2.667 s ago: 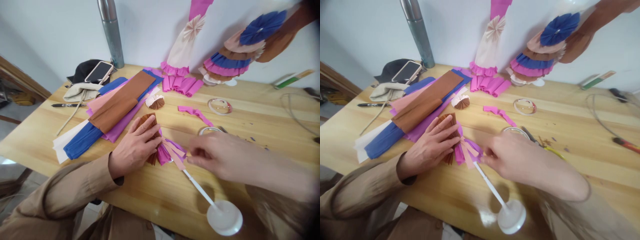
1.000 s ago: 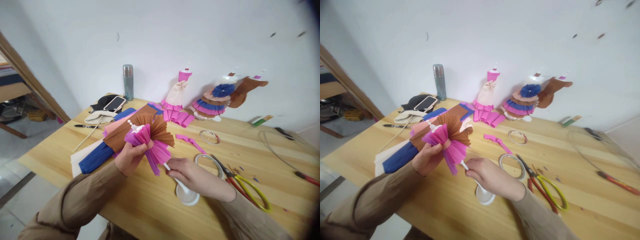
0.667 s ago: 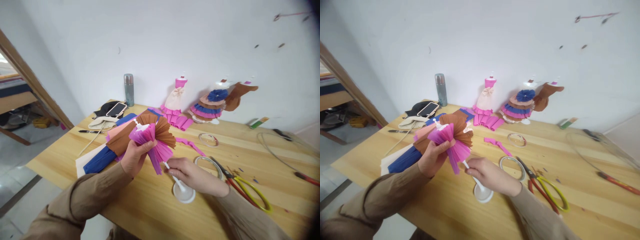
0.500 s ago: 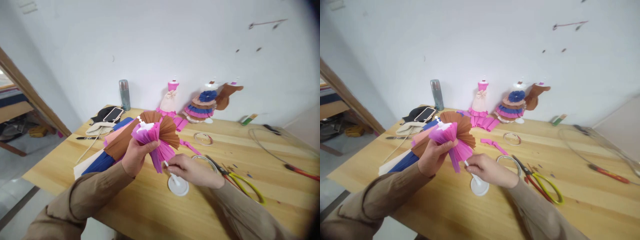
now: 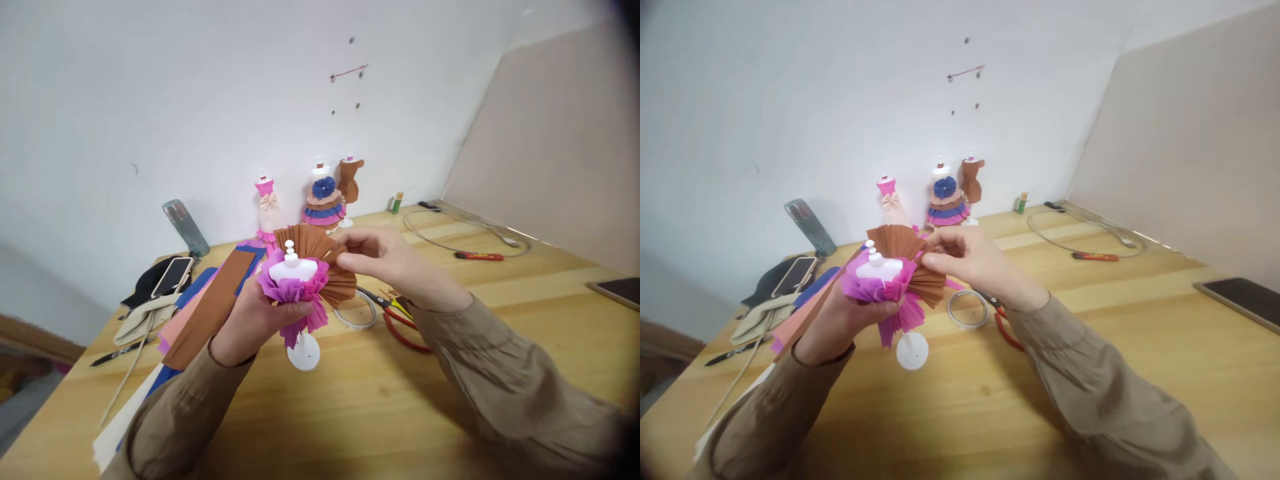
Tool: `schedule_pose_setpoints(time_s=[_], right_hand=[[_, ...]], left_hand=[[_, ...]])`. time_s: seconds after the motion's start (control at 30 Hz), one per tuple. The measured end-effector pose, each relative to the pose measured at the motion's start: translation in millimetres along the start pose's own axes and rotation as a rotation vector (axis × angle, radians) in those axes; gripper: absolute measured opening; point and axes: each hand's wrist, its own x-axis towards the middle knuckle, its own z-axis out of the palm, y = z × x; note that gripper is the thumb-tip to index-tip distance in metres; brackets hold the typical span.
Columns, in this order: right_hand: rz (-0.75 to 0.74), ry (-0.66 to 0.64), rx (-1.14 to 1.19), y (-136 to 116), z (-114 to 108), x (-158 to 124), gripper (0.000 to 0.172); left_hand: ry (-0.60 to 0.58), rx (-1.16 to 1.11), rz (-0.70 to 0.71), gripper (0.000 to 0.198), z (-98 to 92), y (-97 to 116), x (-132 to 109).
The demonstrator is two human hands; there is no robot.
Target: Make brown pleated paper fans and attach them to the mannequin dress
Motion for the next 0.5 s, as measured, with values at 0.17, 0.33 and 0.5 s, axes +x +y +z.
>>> schedule_pose_setpoints(time_s=[0.17,0.33,0.5], right_hand=[[0.015,0.062,0.014,5.5,-4.6,1.7,0.019],[-0.038,0.089,0.081,12.7,-9.0,4.1,0.02],[-0.006,0.108,0.057,10.9,-11.3,5.4,0.021]], left_hand=[[0.01,0.225,0.021,0.031,6.6,-2.8,7.1],[0.003,0.322,-0.008,0.031,0.1,-6.7,12.1],[-0.092,0.345,0.008,0.033,-5.2,-6.7,14.0]])
